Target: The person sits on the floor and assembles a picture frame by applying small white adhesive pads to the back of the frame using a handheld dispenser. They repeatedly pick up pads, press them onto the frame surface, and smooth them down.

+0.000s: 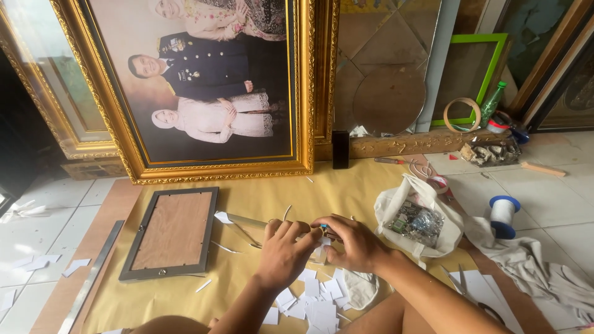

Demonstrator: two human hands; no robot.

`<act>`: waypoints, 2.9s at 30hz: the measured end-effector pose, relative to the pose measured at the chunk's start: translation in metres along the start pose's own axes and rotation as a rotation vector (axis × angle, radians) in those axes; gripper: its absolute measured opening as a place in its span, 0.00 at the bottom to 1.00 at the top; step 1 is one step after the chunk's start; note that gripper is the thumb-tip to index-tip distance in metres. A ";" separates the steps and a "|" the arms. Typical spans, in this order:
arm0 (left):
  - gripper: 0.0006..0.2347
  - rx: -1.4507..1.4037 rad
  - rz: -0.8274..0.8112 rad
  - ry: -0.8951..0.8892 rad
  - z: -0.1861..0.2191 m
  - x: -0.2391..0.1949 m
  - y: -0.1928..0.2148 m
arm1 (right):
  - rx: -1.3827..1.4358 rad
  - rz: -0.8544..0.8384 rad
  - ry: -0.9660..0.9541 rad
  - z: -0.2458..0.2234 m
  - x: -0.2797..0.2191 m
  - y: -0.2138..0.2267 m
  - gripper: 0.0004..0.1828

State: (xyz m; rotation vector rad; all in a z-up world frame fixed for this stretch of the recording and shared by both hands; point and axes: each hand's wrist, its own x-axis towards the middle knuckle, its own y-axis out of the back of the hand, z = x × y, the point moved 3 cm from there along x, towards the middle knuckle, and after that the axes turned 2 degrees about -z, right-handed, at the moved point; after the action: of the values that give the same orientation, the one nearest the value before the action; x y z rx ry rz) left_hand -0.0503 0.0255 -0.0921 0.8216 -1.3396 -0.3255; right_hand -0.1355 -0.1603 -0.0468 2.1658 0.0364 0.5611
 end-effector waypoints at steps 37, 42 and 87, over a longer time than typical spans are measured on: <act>0.03 0.003 0.100 -0.001 0.000 0.004 0.000 | -0.170 0.164 0.178 0.019 0.001 -0.021 0.34; 0.06 -0.066 0.071 0.002 -0.004 0.007 -0.003 | -0.226 0.221 0.247 0.029 0.002 -0.023 0.36; 0.21 -0.477 0.118 1.668 -0.113 -0.136 -0.127 | -0.381 0.467 -0.818 0.267 -0.102 -0.166 0.27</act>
State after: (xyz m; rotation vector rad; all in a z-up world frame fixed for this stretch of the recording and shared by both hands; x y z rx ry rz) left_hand 0.0542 0.0636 -0.2794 0.3380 0.2692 0.1732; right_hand -0.0904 -0.2817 -0.3502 1.8725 -0.9554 -0.1057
